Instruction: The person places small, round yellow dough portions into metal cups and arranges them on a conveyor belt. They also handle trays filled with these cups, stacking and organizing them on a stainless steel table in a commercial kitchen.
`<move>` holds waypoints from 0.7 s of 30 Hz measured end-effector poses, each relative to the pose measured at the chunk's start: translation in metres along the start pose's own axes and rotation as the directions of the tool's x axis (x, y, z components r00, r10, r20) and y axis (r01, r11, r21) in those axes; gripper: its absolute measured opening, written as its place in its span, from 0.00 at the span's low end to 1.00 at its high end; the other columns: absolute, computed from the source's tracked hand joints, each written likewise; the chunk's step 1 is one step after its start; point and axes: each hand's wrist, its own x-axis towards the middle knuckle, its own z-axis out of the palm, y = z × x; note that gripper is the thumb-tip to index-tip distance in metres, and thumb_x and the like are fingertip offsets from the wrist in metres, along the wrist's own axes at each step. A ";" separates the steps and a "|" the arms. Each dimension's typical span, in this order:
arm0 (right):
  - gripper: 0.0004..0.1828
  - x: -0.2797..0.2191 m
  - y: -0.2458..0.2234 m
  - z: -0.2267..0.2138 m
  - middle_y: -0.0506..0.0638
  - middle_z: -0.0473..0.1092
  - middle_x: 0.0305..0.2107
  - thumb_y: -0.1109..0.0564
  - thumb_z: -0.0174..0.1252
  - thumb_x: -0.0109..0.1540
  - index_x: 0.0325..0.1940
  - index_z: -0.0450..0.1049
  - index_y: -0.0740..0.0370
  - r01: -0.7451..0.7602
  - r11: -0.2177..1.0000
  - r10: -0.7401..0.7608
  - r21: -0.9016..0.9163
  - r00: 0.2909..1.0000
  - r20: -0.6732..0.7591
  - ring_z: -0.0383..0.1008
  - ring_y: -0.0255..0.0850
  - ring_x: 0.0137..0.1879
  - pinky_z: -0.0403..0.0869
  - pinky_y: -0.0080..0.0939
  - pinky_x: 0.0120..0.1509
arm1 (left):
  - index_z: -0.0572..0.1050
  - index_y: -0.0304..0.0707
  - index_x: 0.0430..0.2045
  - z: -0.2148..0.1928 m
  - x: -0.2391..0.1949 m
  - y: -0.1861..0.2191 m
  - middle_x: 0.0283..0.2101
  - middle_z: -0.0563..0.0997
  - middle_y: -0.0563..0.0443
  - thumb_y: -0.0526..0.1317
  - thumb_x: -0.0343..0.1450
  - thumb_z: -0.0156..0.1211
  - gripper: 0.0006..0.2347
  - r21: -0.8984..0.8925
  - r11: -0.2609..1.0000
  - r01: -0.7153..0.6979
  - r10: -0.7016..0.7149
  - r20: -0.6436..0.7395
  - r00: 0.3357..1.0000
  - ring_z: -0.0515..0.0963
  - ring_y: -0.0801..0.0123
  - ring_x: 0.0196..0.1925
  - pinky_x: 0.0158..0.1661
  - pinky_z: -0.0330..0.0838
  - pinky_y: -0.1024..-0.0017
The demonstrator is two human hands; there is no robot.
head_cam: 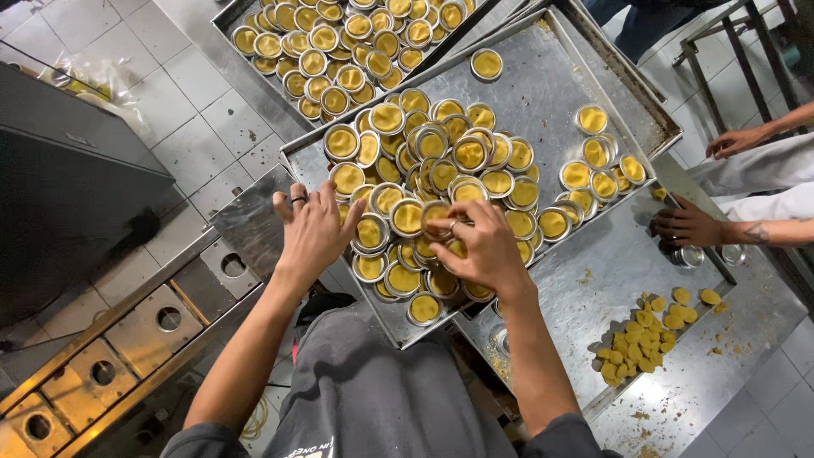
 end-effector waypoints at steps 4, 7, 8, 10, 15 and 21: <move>0.22 -0.020 -0.010 -0.021 0.55 0.75 0.44 0.34 0.60 0.68 0.46 0.85 0.53 -0.380 0.889 0.401 0.254 0.915 -0.036 0.76 0.53 0.55 0.72 0.57 0.64 | 0.65 0.40 0.54 0.008 0.002 -0.004 0.32 0.83 0.34 0.71 0.77 0.42 0.31 -0.159 0.987 0.015 -0.017 -0.009 1.000 0.75 0.38 0.60 0.59 0.50 0.44; 0.29 -0.030 -0.033 -0.025 0.70 0.69 0.53 0.36 0.48 0.75 0.69 0.76 0.57 -0.630 0.758 0.650 0.172 0.753 -0.104 0.69 0.71 0.66 0.62 0.72 0.72 | 0.68 0.36 0.50 -0.038 -0.016 0.038 0.33 0.82 0.21 0.69 0.75 0.50 0.31 -0.320 0.947 -0.009 0.014 0.015 1.000 0.83 0.29 0.47 0.48 0.69 0.42; 0.29 -0.036 -0.039 -0.009 0.70 0.69 0.53 0.36 0.48 0.75 0.69 0.76 0.57 -0.636 0.752 0.656 0.171 0.748 -0.102 0.69 0.71 0.66 0.62 0.72 0.72 | 0.68 0.36 0.50 -0.044 -0.021 0.047 0.33 0.82 0.21 0.69 0.75 0.50 0.31 -0.319 0.948 -0.010 0.018 0.023 1.000 0.83 0.29 0.47 0.48 0.69 0.42; 0.36 -0.043 -0.049 0.023 0.79 0.56 0.65 0.26 0.47 0.71 0.79 0.66 0.39 -0.634 0.768 0.639 0.091 0.769 -0.030 0.45 0.85 0.77 0.43 0.84 0.78 | 0.65 0.32 0.56 -0.057 -0.026 0.065 0.39 0.83 0.20 0.70 0.74 0.49 0.35 -0.295 0.954 0.047 -0.020 0.093 0.995 0.86 0.28 0.40 0.41 0.75 0.43; 0.31 -0.046 -0.059 0.082 0.66 0.59 0.64 0.32 0.55 0.67 0.73 0.73 0.38 -0.535 0.841 0.498 -0.087 0.826 -0.265 0.50 0.82 0.75 0.51 0.97 0.64 | 0.65 0.37 0.54 -0.041 -0.016 0.058 0.34 0.82 0.17 0.73 0.70 0.54 0.36 -0.424 0.899 0.110 -0.015 0.222 0.975 0.83 0.20 0.44 0.45 0.73 0.36; 0.33 -0.045 -0.056 0.087 0.68 0.61 0.65 0.30 0.59 0.64 0.70 0.76 0.40 -0.518 0.850 0.523 0.093 0.813 -0.256 0.55 0.75 0.76 0.52 0.91 0.69 | 0.64 0.55 0.63 -0.060 -0.030 0.070 0.55 0.75 0.23 0.67 0.69 0.60 0.31 -0.575 0.780 0.249 -0.011 0.385 0.923 0.76 0.23 0.60 0.61 0.71 0.39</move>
